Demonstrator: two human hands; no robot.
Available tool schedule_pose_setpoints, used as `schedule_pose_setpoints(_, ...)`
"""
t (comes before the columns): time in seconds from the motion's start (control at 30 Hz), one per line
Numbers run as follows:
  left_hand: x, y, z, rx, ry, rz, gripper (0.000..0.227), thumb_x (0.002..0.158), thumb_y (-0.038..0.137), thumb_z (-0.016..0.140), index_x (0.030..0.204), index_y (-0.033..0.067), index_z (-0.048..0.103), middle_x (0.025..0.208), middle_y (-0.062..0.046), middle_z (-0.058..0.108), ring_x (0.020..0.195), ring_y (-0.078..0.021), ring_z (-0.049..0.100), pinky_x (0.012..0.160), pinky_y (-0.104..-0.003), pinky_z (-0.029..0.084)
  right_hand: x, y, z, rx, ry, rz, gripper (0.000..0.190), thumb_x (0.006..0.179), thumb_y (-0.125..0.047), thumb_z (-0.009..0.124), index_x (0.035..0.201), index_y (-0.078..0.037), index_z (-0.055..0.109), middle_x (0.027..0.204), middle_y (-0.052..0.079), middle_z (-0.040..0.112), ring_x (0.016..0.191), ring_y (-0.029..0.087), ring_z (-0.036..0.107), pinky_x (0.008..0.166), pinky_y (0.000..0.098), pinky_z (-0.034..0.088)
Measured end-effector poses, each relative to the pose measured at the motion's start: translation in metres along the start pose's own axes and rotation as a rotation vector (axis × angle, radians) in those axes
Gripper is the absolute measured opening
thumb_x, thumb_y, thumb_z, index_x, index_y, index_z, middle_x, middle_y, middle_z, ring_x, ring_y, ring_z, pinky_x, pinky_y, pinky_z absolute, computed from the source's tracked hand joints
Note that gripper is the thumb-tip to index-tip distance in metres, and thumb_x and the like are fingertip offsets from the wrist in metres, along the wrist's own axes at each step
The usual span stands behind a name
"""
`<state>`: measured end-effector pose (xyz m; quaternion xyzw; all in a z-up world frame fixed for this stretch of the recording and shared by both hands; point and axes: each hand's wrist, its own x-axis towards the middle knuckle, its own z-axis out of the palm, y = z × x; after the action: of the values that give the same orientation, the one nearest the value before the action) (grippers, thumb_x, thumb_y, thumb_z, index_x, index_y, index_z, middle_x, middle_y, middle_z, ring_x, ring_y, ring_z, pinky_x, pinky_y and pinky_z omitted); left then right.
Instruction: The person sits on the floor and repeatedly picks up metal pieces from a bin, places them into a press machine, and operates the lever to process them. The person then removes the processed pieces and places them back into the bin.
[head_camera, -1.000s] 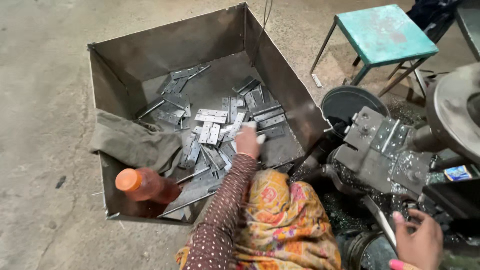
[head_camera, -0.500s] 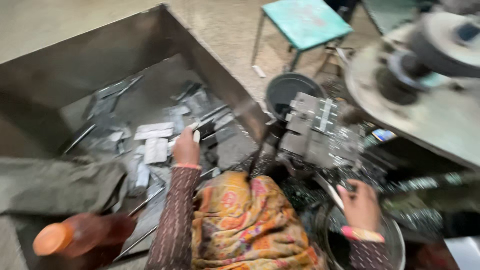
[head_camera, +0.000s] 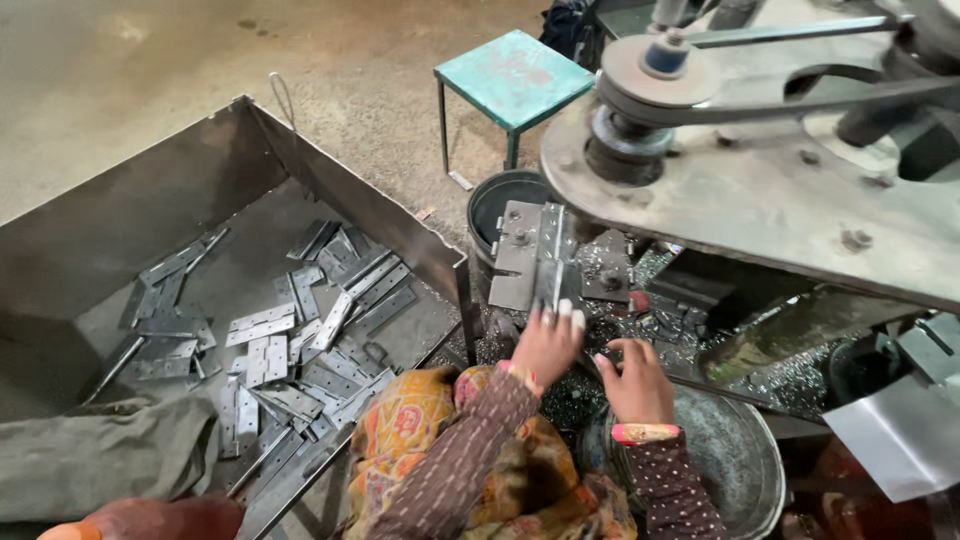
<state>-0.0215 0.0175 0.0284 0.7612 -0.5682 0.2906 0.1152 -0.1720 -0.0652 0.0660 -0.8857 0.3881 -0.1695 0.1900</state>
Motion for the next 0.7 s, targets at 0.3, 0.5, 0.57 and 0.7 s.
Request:
schedule_pose_setpoints(0.3, 0.004, 0.002, 0.009, -0.122, -0.242, -0.384, 0.03, 0.092, 0.018, 0.057, 0.114, 0.0045, 0.07, 0.139, -0.013, 0.059, 0.141, -0.0291, 0.049, 0.122, -0.057, 0.025, 0.004, 0.003, 0.004, 0.012, -0.035, -0.001, 0.031, 0.089, -0.035, 0.072, 0.111, -0.014, 0.067, 0.115, 0.005, 0.066, 0.084, 0.022, 0.071, 0.073, 0.0405, 0.057)
schedule_pose_setpoints(0.5, 0.001, -0.003, -0.008, -0.249, -0.227, -0.367, 0.032, 0.084, 0.02, 0.061, 0.108, 0.0017, 0.073, 0.134, -0.015, 0.062, 0.134, -0.0306, 0.052, 0.116, -0.055, 0.029, -0.008, 0.047, 0.042, 0.009, -0.043, -0.093, 0.041, 0.087, -0.04, 0.073, 0.115, -0.011, 0.063, 0.115, 0.011, 0.065, 0.088, 0.029, 0.07, 0.071, 0.0428, 0.057)
schedule_pose_setpoints(0.57, 0.002, -0.002, -0.011, -0.259, -0.214, -0.37, 0.035, 0.084, 0.021, 0.061, 0.11, 0.0016, 0.074, 0.133, -0.015, 0.063, 0.132, -0.0308, 0.053, 0.115, -0.055, 0.03, -0.022, 0.08, 0.071, -0.018, -0.036, -0.165, 0.048, 0.083, -0.04, 0.073, 0.116, -0.006, 0.06, 0.114, 0.018, 0.066, 0.088, 0.037, 0.07, 0.065, 0.0455, 0.058)
schedule_pose_setpoints(0.7, 0.002, -0.006, 0.0, -0.113, -0.254, -0.406, 0.03, 0.093, 0.024, 0.056, 0.105, 0.0038, 0.075, 0.132, -0.015, 0.063, 0.132, -0.0332, 0.054, 0.113, -0.055, 0.032, -0.057, 0.124, 0.139, -0.291, -0.471, 0.141, 0.061, 0.093, -0.049, 0.067, 0.131, -0.004, 0.051, 0.092, 0.021, 0.072, 0.084, 0.04, 0.073, 0.074, 0.0494, 0.06)
